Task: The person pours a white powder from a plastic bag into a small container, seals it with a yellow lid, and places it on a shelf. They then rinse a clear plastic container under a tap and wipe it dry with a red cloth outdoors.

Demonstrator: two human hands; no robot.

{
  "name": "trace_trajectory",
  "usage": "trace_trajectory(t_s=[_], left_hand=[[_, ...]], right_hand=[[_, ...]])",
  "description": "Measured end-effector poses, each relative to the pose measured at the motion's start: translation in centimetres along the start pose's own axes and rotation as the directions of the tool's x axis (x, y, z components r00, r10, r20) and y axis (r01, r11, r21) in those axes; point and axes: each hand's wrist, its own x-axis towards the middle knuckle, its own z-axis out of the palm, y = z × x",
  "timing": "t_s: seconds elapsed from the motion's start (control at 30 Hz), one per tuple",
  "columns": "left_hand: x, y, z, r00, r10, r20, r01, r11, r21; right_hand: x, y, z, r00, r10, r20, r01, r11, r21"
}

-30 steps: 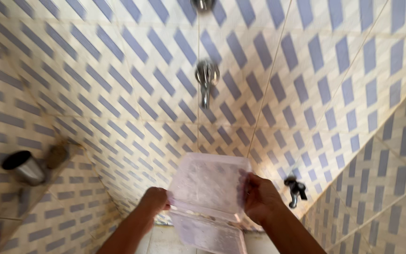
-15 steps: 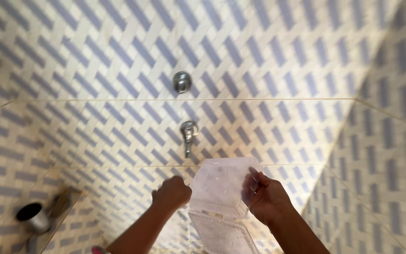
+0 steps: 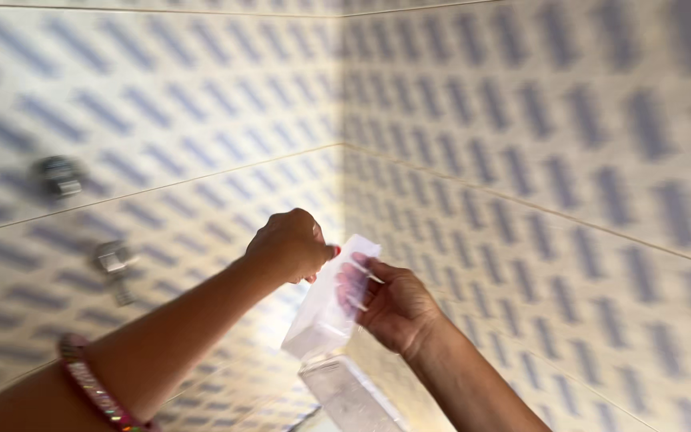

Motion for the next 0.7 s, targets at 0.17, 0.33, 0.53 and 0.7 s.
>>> trace_trajectory(t_s=[0.17,0.33,0.53,0.7], left_hand=[[0.2,9.4,2.7,0.967,0.112,0.229,-0.084,0.988,-0.128],[-1.1,17.3,6.0,0.868,0.292,0.401,-0.303,0.952,-0.036],[-5.8,24.8,9.7,0.674,0.471,0.569,-0.602,0.797,0.053],[-11.2,30.9,13.6,0.553,0.6,0.578,-0.768,0.636,0.074]], right_hand=[[-6.7,-3.8,-1.6,0.986,-0.14,-0.085,0.139,0.99,-0.015],[-13.9,-7.8,-3.8,0.955,-0.243,-0.168,0.251,0.968,0.026],[-23.2,-11.6,-8.2,0.894,-0.387,-0.227,0.396,0.918,-0.01],[-31.6,-13.3,-11.1,0.85,-0.442,-0.288,0.44,0.895,-0.073]])
